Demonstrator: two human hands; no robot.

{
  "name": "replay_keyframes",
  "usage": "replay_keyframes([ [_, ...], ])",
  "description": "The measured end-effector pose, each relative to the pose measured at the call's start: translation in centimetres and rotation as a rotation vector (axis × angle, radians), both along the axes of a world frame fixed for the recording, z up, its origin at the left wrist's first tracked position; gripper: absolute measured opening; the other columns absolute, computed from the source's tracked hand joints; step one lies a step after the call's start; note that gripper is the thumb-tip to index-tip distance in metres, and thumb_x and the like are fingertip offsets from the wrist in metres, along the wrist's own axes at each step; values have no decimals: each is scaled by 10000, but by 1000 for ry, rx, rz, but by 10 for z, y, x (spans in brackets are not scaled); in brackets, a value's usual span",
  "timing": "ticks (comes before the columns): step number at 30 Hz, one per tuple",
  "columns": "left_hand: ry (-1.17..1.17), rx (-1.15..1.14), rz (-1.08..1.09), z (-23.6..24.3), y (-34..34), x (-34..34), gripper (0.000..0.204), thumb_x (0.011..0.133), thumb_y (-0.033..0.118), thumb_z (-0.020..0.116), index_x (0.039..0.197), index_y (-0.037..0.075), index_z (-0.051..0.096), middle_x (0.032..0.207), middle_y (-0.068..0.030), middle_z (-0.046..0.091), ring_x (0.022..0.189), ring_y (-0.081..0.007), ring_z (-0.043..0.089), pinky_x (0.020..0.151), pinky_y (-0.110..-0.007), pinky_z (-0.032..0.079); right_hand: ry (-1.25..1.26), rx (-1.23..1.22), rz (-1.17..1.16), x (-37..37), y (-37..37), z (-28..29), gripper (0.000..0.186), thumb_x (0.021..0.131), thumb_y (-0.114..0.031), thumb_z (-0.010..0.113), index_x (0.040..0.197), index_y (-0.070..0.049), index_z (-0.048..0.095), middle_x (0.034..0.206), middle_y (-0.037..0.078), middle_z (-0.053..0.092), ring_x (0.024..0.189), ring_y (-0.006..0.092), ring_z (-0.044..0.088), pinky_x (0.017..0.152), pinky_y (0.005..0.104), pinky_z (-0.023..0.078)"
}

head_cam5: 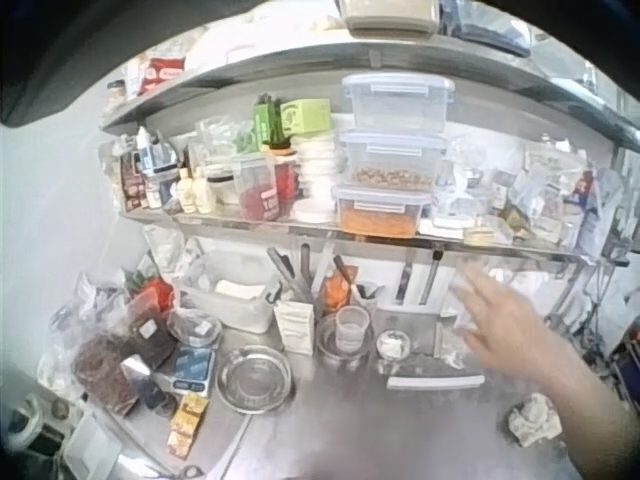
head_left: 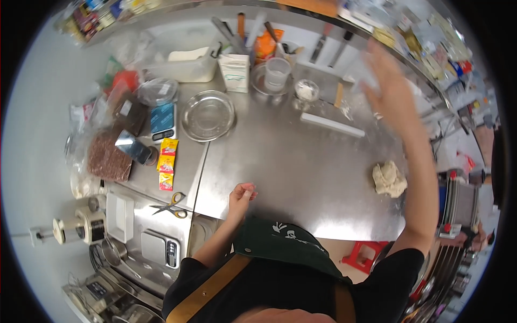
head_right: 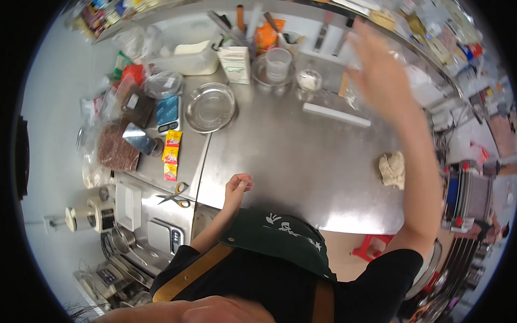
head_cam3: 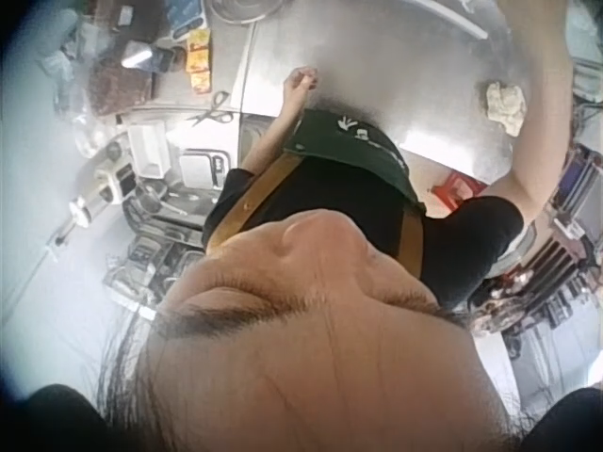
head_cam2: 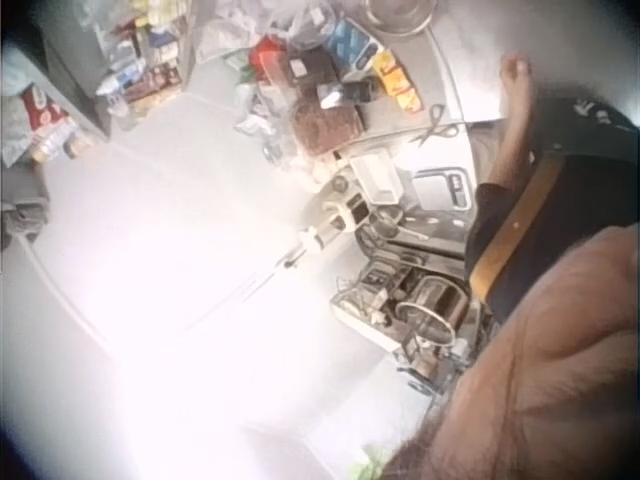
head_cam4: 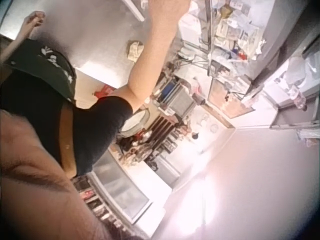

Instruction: The person handles steamer liners, operates a commercial dough mixer, and kneads the resulting dough on a stainless steel prep table.

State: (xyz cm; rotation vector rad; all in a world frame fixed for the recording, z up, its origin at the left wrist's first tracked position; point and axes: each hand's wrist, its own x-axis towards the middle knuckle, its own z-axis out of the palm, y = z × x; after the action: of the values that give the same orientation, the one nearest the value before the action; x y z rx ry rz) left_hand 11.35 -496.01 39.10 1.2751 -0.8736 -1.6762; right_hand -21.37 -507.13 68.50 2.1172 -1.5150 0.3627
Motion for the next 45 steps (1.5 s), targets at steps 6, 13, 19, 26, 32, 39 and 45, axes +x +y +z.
replay_keyframes([
  [6,-260,-84,-217,-34,-6,-24,164,743,40,601,903,31,566,807,-22,542,669,-80,475,624,-212,409,-384,811,-448,-59,181,-143,489,757,-250,576,1147,14,443,1176,216,453,1037,346,473,871,394,389],
  [13,-461,-208,-226,-33,15,-106,198,638,-80,598,781,46,547,721,15,453,646,-67,404,585,-199,375,-865,998,-764,-100,367,-251,554,771,-352,570,1178,2,441,1150,207,491,1048,331,478,890,376,384],
  [19,-215,-81,-283,-34,96,-231,170,670,-63,620,796,38,565,725,12,488,663,-66,439,611,-198,387,-909,1101,-824,-162,431,-280,530,782,-304,550,1183,13,409,1111,230,494,1011,356,492,852,407,403],
  [26,-276,-38,-385,-22,157,-326,121,698,-23,641,789,5,567,707,-10,545,651,-72,484,619,-197,399,-865,861,-788,-225,477,-302,334,739,-222,588,951,10,475,921,208,549,854,356,545,713,425,452],
  [32,-405,-131,-348,-7,107,-331,81,695,-11,646,750,1,588,679,-16,556,629,-76,497,586,-196,403,-886,732,-844,-234,469,-319,347,738,-206,593,1003,-3,498,884,196,578,812,352,564,697,418,457],
  [39,-372,-228,-422,-19,40,-369,57,729,12,615,771,-26,604,691,-49,583,610,-98,515,576,-222,425,-1060,658,-905,-195,452,-326,298,761,-205,565,993,-26,511,897,164,584,817,324,572,685,413,463],
  [45,-393,-185,-642,-37,55,-396,131,763,19,589,880,-40,596,780,-71,593,683,-132,553,657,-232,462,-1071,560,-823,-170,442,-342,184,731,-190,584,803,-34,520,787,131,578,751,296,580,638,387,470],
])
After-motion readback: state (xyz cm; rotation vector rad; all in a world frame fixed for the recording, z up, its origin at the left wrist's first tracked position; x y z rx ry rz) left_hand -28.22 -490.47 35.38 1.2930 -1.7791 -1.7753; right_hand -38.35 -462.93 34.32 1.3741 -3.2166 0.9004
